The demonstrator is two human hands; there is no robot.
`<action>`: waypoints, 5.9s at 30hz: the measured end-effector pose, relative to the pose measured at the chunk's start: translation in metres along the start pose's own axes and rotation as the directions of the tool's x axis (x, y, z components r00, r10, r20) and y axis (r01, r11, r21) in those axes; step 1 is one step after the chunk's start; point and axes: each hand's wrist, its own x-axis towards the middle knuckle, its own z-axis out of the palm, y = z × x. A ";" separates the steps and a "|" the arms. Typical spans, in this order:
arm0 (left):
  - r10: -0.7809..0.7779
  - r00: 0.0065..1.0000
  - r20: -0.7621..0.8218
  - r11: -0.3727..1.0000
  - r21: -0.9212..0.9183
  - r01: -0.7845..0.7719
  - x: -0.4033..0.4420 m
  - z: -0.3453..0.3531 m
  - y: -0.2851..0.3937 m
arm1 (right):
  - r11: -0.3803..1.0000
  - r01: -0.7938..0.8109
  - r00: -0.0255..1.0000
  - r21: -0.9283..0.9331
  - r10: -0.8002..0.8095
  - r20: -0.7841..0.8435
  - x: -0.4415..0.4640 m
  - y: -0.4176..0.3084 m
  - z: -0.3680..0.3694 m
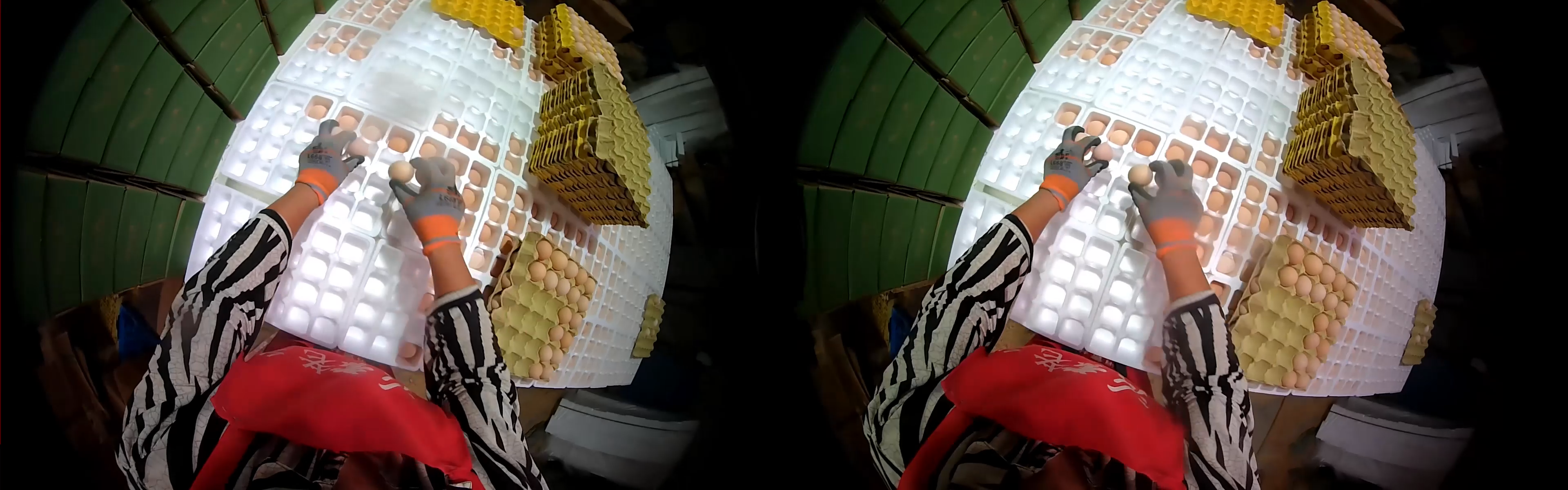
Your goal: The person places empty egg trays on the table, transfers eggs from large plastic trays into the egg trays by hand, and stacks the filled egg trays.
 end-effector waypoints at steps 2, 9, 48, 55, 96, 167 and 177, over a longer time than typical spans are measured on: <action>0.033 0.986 0.162 0.989 0.139 -0.056 0.004 -0.004 -0.001 | 0.980 -0.142 0.971 -0.137 0.165 0.175 0.025 -0.005 0.036; 0.203 0.946 -0.253 0.928 -0.260 -0.268 0.027 -0.009 -0.057 | 0.390 -0.530 0.808 0.753 0.501 0.310 0.031 0.037 0.050; 0.818 0.529 0.225 0.463 -0.804 -0.374 -0.294 0.130 0.395 | 0.439 -0.374 0.733 0.817 0.680 -0.030 -0.398 0.310 -0.262; 0.767 0.580 0.275 0.629 -0.501 -0.594 -0.277 0.112 0.418 | 0.629 -0.463 0.800 0.625 0.600 -0.012 -0.349 0.308 -0.276; 0.074 0.993 -0.093 0.992 -0.091 -0.083 -0.068 -0.033 0.016 | 0.949 -0.033 0.996 0.312 0.006 0.087 -0.082 0.020 -0.032; 0.654 0.659 0.371 0.726 -0.063 -0.685 -0.137 0.106 0.398 | 0.887 -0.287 0.941 -0.362 0.332 0.069 -0.162 0.286 -0.271; 0.776 0.540 0.325 0.466 0.281 -0.839 -0.160 0.172 0.449 | 0.761 -0.248 0.831 0.600 0.485 -0.271 -0.245 0.322 -0.250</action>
